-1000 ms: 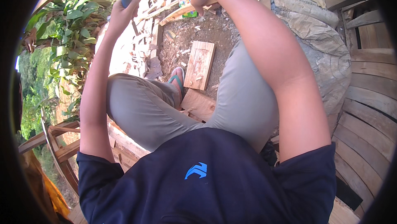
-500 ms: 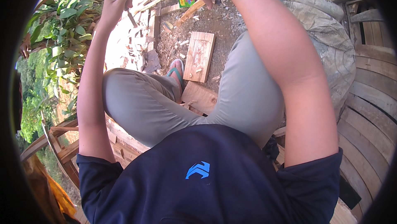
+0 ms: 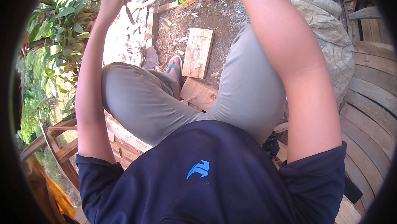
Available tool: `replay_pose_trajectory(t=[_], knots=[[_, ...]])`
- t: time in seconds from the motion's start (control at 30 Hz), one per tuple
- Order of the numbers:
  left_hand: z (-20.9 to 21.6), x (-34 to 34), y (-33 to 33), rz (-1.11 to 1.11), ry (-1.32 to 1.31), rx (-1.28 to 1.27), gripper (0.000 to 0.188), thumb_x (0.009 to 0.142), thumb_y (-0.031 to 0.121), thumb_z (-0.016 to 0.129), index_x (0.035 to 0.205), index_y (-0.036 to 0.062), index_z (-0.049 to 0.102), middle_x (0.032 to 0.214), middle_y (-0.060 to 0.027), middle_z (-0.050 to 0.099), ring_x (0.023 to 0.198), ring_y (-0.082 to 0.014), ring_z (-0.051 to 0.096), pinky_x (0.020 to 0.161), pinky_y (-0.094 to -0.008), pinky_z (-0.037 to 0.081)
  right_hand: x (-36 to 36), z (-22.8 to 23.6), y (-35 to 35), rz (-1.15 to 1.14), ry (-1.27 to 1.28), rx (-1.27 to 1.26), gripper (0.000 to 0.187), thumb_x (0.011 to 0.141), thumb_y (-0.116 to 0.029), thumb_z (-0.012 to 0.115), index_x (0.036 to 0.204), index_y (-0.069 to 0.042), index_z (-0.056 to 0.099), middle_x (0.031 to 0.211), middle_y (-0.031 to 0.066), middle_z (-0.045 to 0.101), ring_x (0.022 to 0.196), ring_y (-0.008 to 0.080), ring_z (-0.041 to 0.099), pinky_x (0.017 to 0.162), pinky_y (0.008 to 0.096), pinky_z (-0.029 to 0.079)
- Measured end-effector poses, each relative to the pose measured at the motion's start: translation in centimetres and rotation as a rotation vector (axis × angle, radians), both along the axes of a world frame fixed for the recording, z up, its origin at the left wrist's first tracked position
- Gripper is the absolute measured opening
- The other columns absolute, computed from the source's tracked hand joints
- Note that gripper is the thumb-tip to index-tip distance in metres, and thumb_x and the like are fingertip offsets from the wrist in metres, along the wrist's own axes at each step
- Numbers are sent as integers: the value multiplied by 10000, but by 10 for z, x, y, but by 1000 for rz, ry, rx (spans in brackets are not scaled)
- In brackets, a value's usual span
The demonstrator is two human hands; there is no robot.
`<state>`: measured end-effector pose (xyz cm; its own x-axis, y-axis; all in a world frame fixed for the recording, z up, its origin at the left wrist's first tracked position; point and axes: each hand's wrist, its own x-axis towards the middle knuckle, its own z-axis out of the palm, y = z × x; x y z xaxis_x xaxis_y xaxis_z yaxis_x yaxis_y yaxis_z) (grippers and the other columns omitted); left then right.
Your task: The person carves a hollow into a block of wood using a chisel and a wooden mallet.
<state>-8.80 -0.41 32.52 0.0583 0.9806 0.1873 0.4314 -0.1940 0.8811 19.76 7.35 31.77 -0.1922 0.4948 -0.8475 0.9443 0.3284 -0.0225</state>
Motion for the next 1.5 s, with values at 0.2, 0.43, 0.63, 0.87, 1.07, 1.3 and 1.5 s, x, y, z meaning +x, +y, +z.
replay_pose_trajectory(t=[0.2,0.43,0.63,0.87,1.07,1.3,1.5], knots=[[6,6,-6,28,39,22,185,997,208,664,1077,49,615,675,32,558,550,-46,503,495,-227,418,3,-6,4,-47,-36,-41,685,861,-441,750,1384,-35,576,1442,163,559,1266,323,557,1049,478,451],[2,-8,2,-12,5,52,175,995,208,665,1071,59,615,672,39,543,549,-43,490,494,-224,413,0,-6,1,-68,-46,-53,661,875,-468,731,1376,-61,589,1433,138,568,1236,306,567,1042,468,450],[10,1,-7,12,22,43,165,995,214,665,1036,62,616,658,45,525,544,-42,489,489,-224,404,0,0,1,-35,-23,-116,670,869,-473,739,1384,-73,586,1428,147,571,1247,316,566,1039,481,450],[10,1,-4,33,58,39,176,989,221,675,1033,59,621,631,44,512,523,-49,483,486,-230,409,2,-6,3,-38,-61,-75,679,870,-480,738,1393,-75,582,1448,161,556,1276,333,551,1053,487,445],[12,-1,-6,52,104,38,194,978,236,692,1040,64,629,634,41,523,528,-55,496,490,-233,416,0,-4,1,-47,-39,-54,697,879,-473,730,1407,-51,560,1452,167,552,1290,336,546,1064,477,444],[10,-1,-3,38,113,21,196,970,232,703,1045,62,638,625,38,528,524,-56,502,484,-234,415,3,1,0,-93,-35,-72,744,872,-459,741,1432,-20,524,1498,179,506,1336,353,508,1097,481,419],[10,-2,-4,50,139,36,183,969,219,700,1040,62,639,620,38,528,523,-55,507,481,-235,419,-1,5,-4,-19,-59,-13,789,875,-464,735,1462,1,483,1549,206,433,1400,370,442,1130,487,387]])
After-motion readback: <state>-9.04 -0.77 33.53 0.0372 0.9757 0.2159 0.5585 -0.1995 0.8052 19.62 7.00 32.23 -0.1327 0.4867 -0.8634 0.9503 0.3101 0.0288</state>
